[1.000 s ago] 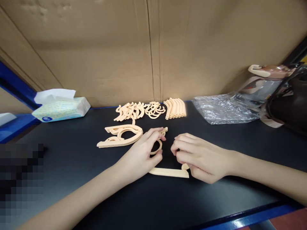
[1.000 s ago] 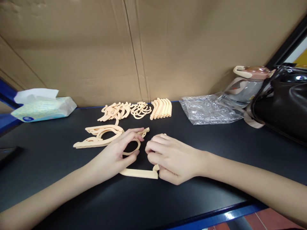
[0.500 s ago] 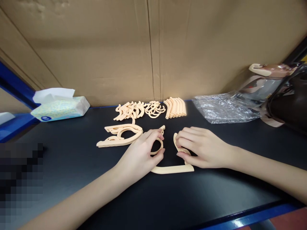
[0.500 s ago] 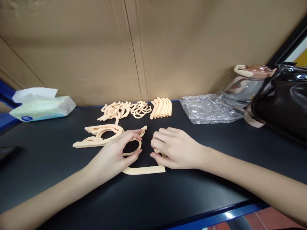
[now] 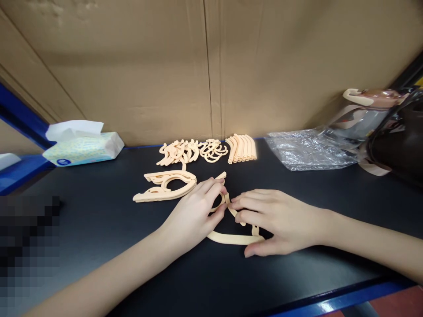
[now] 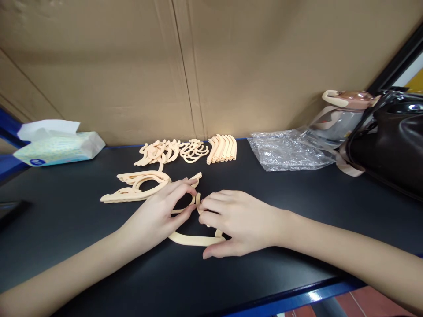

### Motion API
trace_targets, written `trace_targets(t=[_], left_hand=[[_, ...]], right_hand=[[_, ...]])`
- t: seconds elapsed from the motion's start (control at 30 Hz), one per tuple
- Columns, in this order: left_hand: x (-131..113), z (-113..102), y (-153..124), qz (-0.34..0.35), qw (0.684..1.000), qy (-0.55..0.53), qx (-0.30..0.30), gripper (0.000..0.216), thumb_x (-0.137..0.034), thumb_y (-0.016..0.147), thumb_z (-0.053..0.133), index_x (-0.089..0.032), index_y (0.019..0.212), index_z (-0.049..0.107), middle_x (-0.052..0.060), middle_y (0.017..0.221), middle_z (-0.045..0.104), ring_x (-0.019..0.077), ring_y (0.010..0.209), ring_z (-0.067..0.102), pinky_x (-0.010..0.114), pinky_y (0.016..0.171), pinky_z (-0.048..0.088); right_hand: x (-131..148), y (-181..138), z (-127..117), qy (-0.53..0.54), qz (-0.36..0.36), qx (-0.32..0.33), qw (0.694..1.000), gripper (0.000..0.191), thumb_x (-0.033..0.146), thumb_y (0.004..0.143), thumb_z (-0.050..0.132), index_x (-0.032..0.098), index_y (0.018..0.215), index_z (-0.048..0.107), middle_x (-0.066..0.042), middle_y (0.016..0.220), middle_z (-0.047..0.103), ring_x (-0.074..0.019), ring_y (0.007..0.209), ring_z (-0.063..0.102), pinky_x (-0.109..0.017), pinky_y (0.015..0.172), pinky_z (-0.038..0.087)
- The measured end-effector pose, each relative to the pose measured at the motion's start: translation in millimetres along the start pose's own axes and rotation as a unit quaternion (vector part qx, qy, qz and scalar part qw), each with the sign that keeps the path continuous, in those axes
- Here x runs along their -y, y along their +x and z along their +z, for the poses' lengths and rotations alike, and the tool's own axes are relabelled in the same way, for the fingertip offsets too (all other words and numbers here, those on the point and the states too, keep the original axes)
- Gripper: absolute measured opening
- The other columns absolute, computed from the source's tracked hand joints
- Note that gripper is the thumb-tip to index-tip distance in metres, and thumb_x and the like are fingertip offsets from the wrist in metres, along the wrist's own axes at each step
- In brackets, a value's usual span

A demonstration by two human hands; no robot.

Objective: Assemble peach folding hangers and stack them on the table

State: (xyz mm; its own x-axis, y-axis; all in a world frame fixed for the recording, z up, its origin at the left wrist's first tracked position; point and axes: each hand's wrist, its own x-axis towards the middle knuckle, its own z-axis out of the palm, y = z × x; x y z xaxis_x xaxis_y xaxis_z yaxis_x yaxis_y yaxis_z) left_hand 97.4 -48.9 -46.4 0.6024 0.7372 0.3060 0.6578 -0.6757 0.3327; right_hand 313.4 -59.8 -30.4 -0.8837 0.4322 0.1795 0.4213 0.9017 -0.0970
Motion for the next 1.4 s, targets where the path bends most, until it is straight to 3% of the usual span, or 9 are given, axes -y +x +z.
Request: trace_targets(t=[0.2,0.33,0.43,0.73,1.03,1.4], left_hand=[[0.6,-0.5,1.3,0.015,1.000,0.018,0.006,0.011,-0.019,0.087,0.044,-0.020,0.095,0.051,0.008,0.119,0.056,0.0225,0.116,0.049,0.038,0.095,0.043],[0.4,-2.3,1.7,0.019,1.000,0.022,0.005,0.016,-0.017,0.090,0.036,-0.018,0.095,0.051,0.009,0.117,0.058,0.0219,0.111,0.053,0.037,0.092,0.045],[0.5,-5.0,0.7,0.016,1.000,0.016,0.010,0.022,-0.013,0.088,0.033,-0.018,0.097,0.053,0.008,0.115,0.059,0.0222,0.110,0.054,0.037,0.090,0.047],[3.4,-2.2,1.4,0.040,0.999,0.037,0.002,0.043,0.005,0.075,0.030,-0.017,0.103,0.053,0.007,0.121,0.057,0.0196,0.113,0.053,0.037,0.092,0.047],[6.5,1.4,-0.4,0.047,0.996,0.071,0.002,0.040,0.004,0.078,0.035,-0.017,0.109,0.049,0.006,0.126,0.053,0.0193,0.115,0.050,0.037,0.095,0.045],[8.3,3.2,0.7,0.068,0.993,0.094,0.009,0.042,0.002,0.080,0.037,-0.019,0.113,0.053,0.007,0.126,0.052,0.0216,0.114,0.050,0.039,0.093,0.047]], right_hand=[[-1.4,-0.6,0.3,0.049,0.006,0.001,0.999,0.032,0.046,0.083,0.055,0.017,0.097,0.057,-0.008,0.110,0.059,-0.0186,0.103,0.053,-0.031,0.088,0.042],[-4.3,0.4,2.0,0.091,0.001,-0.008,0.996,0.014,0.020,0.081,0.055,0.018,0.095,0.056,-0.005,0.113,0.059,-0.0158,0.106,0.050,-0.028,0.090,0.040],[-7.8,1.3,2.5,0.108,0.006,-0.022,0.994,0.020,0.006,0.076,0.050,0.018,0.091,0.056,-0.004,0.110,0.060,-0.0148,0.104,0.050,-0.028,0.091,0.039],[-27.0,-0.3,7.5,0.096,0.049,-0.069,0.992,0.036,-0.006,0.073,0.040,0.019,0.096,0.052,-0.003,0.097,0.059,-0.0160,0.096,0.049,-0.032,0.087,0.039],[-34.9,-0.4,13.7,0.048,0.125,-0.122,0.983,0.022,0.003,0.082,0.041,0.018,0.095,0.050,-0.004,0.092,0.057,-0.0162,0.085,0.050,-0.030,0.075,0.044],[-37.5,-4.5,12.9,-0.040,0.119,-0.078,0.989,0.029,0.007,0.085,0.042,0.021,0.107,0.055,-0.005,0.111,0.054,-0.0174,0.099,0.050,-0.031,0.079,0.048]])
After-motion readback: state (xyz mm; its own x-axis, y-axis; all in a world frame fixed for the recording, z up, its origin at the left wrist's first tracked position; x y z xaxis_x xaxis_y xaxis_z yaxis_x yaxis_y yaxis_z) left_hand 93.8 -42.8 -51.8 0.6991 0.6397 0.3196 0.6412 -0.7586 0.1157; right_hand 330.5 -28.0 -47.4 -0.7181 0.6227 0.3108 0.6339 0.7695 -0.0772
